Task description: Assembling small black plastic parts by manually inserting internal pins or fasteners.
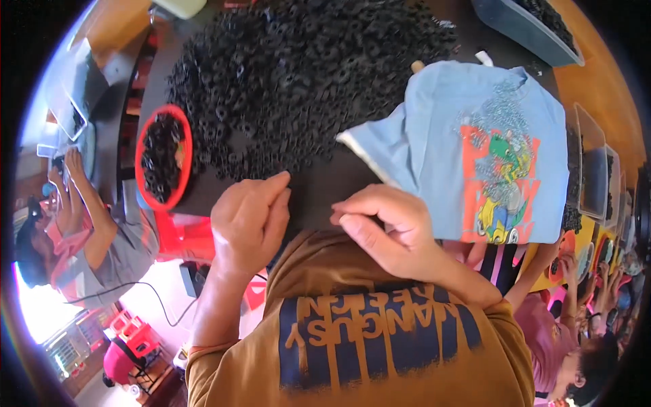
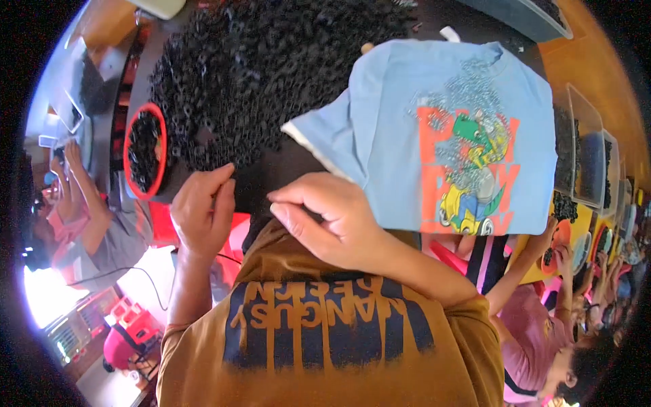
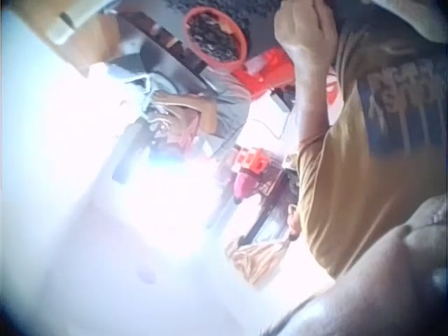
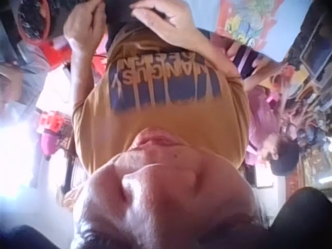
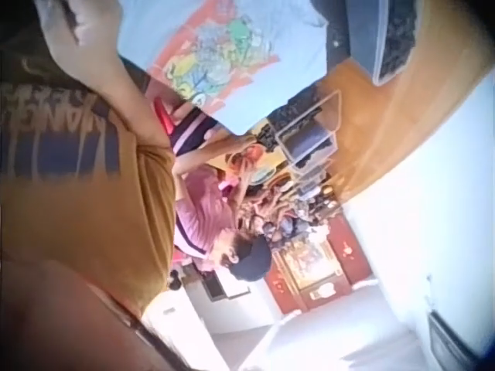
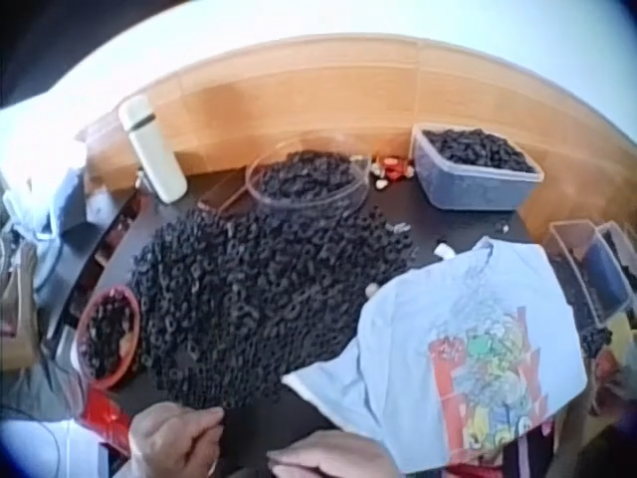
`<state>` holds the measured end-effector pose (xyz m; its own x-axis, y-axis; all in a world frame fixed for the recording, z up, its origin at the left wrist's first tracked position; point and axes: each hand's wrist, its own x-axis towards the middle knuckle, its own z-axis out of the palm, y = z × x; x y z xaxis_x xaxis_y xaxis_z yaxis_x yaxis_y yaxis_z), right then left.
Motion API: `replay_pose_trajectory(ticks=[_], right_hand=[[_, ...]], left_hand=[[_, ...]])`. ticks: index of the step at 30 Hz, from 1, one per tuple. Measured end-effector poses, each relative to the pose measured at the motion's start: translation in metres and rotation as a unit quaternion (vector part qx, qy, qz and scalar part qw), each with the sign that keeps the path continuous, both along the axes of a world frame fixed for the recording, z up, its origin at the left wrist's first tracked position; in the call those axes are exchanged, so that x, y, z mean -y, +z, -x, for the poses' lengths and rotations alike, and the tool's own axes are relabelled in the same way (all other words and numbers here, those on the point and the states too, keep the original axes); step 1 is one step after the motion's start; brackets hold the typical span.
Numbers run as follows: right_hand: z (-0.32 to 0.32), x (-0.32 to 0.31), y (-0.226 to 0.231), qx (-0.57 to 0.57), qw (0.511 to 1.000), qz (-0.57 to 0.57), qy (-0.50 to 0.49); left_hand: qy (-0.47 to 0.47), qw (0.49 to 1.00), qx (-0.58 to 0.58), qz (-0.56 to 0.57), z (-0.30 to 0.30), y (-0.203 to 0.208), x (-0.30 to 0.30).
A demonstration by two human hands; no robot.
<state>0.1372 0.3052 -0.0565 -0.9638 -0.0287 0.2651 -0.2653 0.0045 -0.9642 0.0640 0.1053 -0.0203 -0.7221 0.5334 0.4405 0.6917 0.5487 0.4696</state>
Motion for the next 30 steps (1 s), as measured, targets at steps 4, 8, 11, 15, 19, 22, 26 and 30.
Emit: replay_pose_trajectory(ticks=[4, 8, 11, 15, 19, 22, 26, 30], right_hand=[[-0.005, 0.01, -0.004, 0.019, 0.999, 0.031, -0.025], [-0.008, 0.015, -0.002, 0.045, 0.998, 0.026, -0.036], [-0.01, 0.019, -0.001, 0.06, 0.997, 0.025, -0.051], [-0.012, 0.024, 0.0, 0.045, 0.996, 0.02, -0.068], [-0.012, 0.027, 0.001, 0.037, 0.996, -0.004, -0.087], [-0.012, 0.029, 0.001, 0.042, 0.994, -0.013, -0.1], [-0.011, 0.032, 0.002, 0.048, 0.991, -0.014, -0.121], [-0.01, 0.035, 0.002, 0.043, 0.989, -0.027, -0.14]], left_hand=[[-0.042, 0.998, -0.05, -0.012, -0.008, -0.028, 0.013], [-0.054, 0.997, -0.054, -0.015, 0.001, -0.038, 0.01], [-0.052, 0.996, -0.069, -0.036, 0.002, -0.04, 0.008], [-0.054, 0.995, -0.088, -0.019, 0.001, -0.042, 0.01], [-0.054, 0.995, -0.082, -0.034, 0.001, -0.046, 0.011], [-0.052, 0.993, -0.107, -0.025, 0.002, -0.051, 0.011], [-0.066, 0.993, -0.097, -0.018, 0.002, -0.054, 0.014], [-0.091, 0.993, -0.069, -0.011, 0.003, -0.054, 0.019]])
